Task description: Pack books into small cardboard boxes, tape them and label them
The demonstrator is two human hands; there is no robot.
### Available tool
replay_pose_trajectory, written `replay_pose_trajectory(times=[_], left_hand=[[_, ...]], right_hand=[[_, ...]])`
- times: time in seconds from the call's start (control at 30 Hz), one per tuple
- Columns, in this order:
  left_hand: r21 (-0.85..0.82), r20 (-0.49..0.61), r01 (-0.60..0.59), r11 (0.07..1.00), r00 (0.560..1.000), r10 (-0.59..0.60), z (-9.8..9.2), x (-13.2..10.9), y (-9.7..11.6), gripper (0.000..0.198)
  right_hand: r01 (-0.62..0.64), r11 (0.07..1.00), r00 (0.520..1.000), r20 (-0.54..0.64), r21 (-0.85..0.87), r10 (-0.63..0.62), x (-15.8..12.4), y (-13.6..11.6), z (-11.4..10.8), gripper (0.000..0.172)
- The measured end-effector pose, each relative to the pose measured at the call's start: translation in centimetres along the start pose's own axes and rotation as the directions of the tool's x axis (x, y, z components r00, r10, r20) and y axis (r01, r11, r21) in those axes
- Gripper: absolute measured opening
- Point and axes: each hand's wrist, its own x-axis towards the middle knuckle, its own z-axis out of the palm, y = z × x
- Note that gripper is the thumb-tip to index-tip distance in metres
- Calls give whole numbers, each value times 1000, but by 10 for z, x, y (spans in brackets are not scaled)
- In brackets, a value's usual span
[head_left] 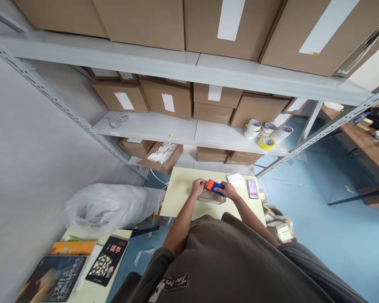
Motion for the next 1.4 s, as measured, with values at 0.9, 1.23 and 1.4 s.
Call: replay_pose_trajectory(times=[0.9,1.23,1.4], left_hand=[[200,-46,111,974,994,-104,-68,18,-13,22],[135,-109,293,946,954,-280,-87,20,-62,22],[87,-138,340,936,935,-327,-61,21,-80,19]], right_hand=[[-111,978,985,111,-174,132,-8,11,-42,55],[-156,963,969,156,-220,193,5,24,-43,60],[-189,952,961,154,-243,230,10,31,-27,57]])
